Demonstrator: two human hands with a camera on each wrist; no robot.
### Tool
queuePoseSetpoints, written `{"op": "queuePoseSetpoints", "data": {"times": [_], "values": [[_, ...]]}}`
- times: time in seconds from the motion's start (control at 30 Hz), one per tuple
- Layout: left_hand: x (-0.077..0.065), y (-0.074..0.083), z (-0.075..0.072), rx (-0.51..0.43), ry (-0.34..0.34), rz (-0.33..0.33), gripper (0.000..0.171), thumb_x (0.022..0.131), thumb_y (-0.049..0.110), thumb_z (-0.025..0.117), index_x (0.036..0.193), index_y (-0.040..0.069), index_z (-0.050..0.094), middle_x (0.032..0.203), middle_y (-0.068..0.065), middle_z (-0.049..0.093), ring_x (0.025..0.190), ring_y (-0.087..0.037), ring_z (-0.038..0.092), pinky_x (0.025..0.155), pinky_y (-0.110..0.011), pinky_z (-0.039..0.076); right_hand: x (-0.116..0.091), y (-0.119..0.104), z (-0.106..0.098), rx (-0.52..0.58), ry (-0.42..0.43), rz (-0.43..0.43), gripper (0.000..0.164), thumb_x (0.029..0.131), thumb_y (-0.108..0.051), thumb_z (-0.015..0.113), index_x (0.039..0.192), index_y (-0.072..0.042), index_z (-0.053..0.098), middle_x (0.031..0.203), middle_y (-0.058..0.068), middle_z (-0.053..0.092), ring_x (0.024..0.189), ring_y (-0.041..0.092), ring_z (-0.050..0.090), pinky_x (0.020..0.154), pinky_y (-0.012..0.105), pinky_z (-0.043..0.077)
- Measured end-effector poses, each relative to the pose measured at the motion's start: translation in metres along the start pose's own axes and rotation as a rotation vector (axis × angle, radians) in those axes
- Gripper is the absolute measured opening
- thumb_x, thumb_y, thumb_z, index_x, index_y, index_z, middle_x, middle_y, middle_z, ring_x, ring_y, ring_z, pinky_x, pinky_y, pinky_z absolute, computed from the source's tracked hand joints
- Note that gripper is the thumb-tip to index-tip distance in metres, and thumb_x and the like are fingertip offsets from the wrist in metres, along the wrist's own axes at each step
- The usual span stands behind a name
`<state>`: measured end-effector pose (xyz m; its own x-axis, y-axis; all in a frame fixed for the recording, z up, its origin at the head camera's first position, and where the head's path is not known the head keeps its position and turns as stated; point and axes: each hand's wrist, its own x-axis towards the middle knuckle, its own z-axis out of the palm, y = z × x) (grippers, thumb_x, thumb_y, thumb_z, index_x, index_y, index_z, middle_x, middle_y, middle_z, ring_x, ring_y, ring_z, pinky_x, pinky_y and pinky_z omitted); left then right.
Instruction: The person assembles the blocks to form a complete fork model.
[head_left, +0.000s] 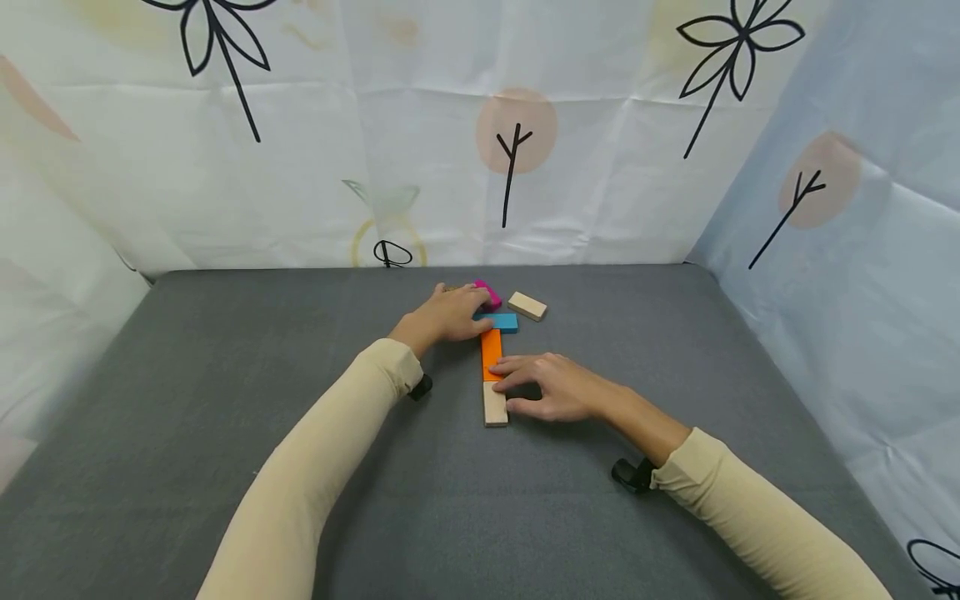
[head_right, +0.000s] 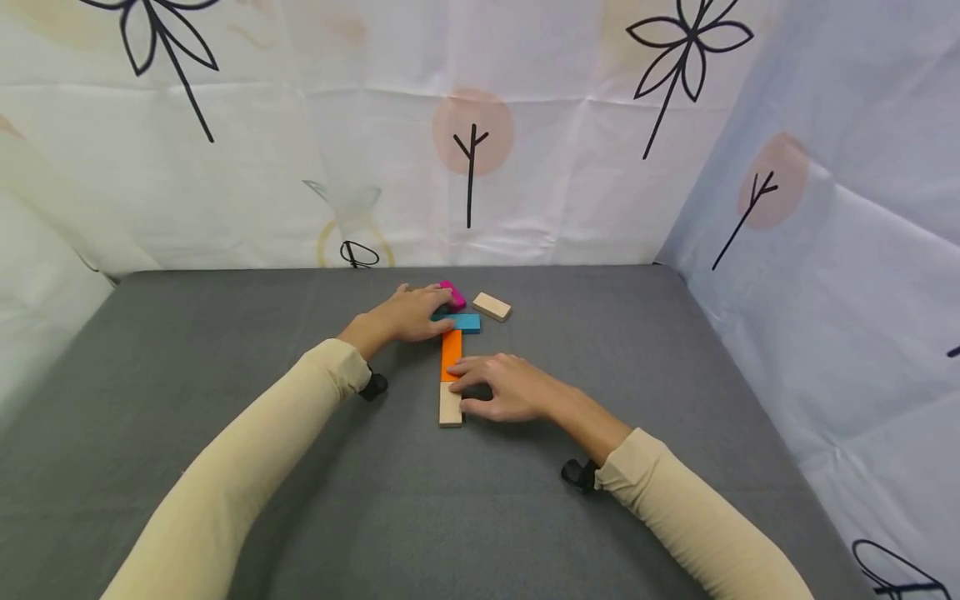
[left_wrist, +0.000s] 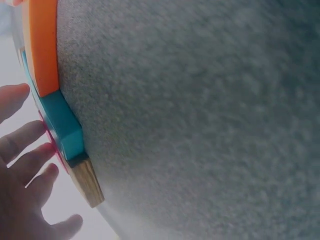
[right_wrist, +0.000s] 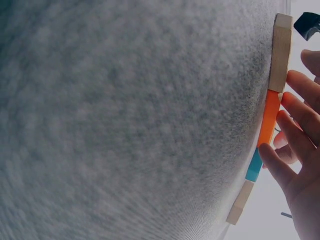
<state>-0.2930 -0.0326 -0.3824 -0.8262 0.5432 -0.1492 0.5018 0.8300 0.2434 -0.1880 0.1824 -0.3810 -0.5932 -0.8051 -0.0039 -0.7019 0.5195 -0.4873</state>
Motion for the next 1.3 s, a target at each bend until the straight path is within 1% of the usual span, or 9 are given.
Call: {"op": "queuePoseSetpoints", "data": {"times": [0.1, 0.3, 0.47, 0.53, 0.6, 0.7, 0.9, 1.13, 1.3], "values": [[-0.0009, -0.0020, -0.0006, 0.004, -0.005, 0.008, 0.048, 0.101, 0.041, 0.053, 0.140, 0.011, 0.053, 0.153, -0.010, 0.044, 0.148, -0.026, 0.029, 0.118, -0.060, 0.012, 0.0001, 0.0004, 0.0002, 0.000, -0.002, 0.004, 0.035, 0.097, -0.027, 0.064, 0.128, -0.012, 0.070, 0.146, 0.004, 0.053, 0.139, 0.021, 0.046, 0.110, 0.052, 0.038], [-0.0028, -0.0032, -0.0016, 0.028, -0.011, -0.008, 0.050, 0.100, 0.045, 0.055, 0.137, 0.011, 0.054, 0.154, -0.011, 0.043, 0.149, -0.026, 0.025, 0.119, -0.059, 0.008, 0.0008, 0.0008, 0.0011, 0.007, -0.005, 0.004, 0.035, 0.097, -0.026, 0.064, 0.128, -0.012, 0.070, 0.146, 0.004, 0.054, 0.139, 0.021, 0.045, 0.110, 0.052, 0.038], [-0.0029, -0.0002, -0.0001, 0.088, -0.004, -0.027, 0.062, 0.101, 0.049, 0.051, 0.151, 0.013, 0.044, 0.158, -0.009, 0.037, 0.150, -0.030, 0.020, 0.116, -0.066, 0.007, 0.0006, 0.0008, 0.0005, 0.010, -0.005, 0.007, 0.035, 0.097, -0.026, 0.064, 0.128, -0.012, 0.069, 0.146, 0.004, 0.054, 0.139, 0.021, 0.045, 0.110, 0.054, 0.036], [-0.0027, 0.0014, 0.0001, 0.121, -0.009, -0.045, 0.065, 0.101, 0.052, 0.048, 0.154, 0.014, 0.040, 0.160, -0.008, 0.034, 0.150, -0.032, 0.019, 0.115, -0.068, 0.007, 0.0006, 0.0010, 0.0005, 0.010, -0.006, 0.008, 0.035, 0.097, -0.026, 0.065, 0.129, -0.012, 0.069, 0.146, 0.004, 0.053, 0.139, 0.021, 0.045, 0.110, 0.054, 0.036], [-0.0022, 0.0028, 0.0000, 0.137, -0.016, -0.060, 0.066, 0.101, 0.054, 0.046, 0.154, 0.015, 0.039, 0.160, -0.009, 0.033, 0.151, -0.032, 0.019, 0.114, -0.069, 0.006, 0.0006, 0.0014, 0.0008, 0.011, -0.006, 0.007, 0.035, 0.097, -0.026, 0.065, 0.129, -0.012, 0.069, 0.146, 0.004, 0.053, 0.139, 0.021, 0.045, 0.110, 0.054, 0.036], [-0.0009, 0.0033, -0.0002, 0.120, -0.014, -0.068, 0.064, 0.102, 0.053, 0.044, 0.153, 0.015, 0.042, 0.160, -0.010, 0.033, 0.151, -0.031, 0.020, 0.114, -0.069, 0.006, 0.0008, 0.0018, 0.0016, 0.010, -0.002, 0.001, 0.035, 0.097, -0.026, 0.065, 0.128, -0.012, 0.070, 0.146, 0.004, 0.053, 0.139, 0.021, 0.045, 0.110, 0.053, 0.037], [0.0005, 0.0008, -0.0003, 0.019, -0.026, -0.058, 0.054, 0.106, 0.041, 0.044, 0.154, 0.018, 0.041, 0.162, -0.008, 0.030, 0.152, -0.029, 0.016, 0.115, -0.068, 0.004, 0.0010, 0.0027, 0.0025, 0.004, 0.004, -0.007, 0.034, 0.097, -0.026, 0.065, 0.128, -0.012, 0.070, 0.146, 0.004, 0.054, 0.138, 0.020, 0.046, 0.110, 0.050, 0.039], [0.0011, 0.0002, -0.0025, -0.021, -0.034, -0.055, 0.057, 0.103, 0.045, 0.050, 0.153, 0.019, 0.043, 0.160, -0.007, 0.033, 0.152, -0.027, 0.014, 0.115, -0.067, 0.003, 0.0012, 0.0026, 0.0027, 0.006, 0.008, -0.009, 0.034, 0.097, -0.026, 0.065, 0.127, -0.012, 0.070, 0.145, 0.004, 0.054, 0.138, 0.021, 0.046, 0.109, 0.050, 0.039], [0.0018, 0.0000, -0.0025, -0.050, -0.028, -0.054, 0.054, 0.103, 0.042, 0.053, 0.151, 0.017, 0.046, 0.158, -0.007, 0.037, 0.152, -0.027, 0.015, 0.115, -0.067, 0.002, 0.0000, 0.0028, 0.0023, 0.005, 0.010, -0.007, 0.034, 0.097, -0.026, 0.064, 0.128, -0.012, 0.070, 0.146, 0.004, 0.054, 0.138, 0.021, 0.046, 0.109, 0.052, 0.038]]}}
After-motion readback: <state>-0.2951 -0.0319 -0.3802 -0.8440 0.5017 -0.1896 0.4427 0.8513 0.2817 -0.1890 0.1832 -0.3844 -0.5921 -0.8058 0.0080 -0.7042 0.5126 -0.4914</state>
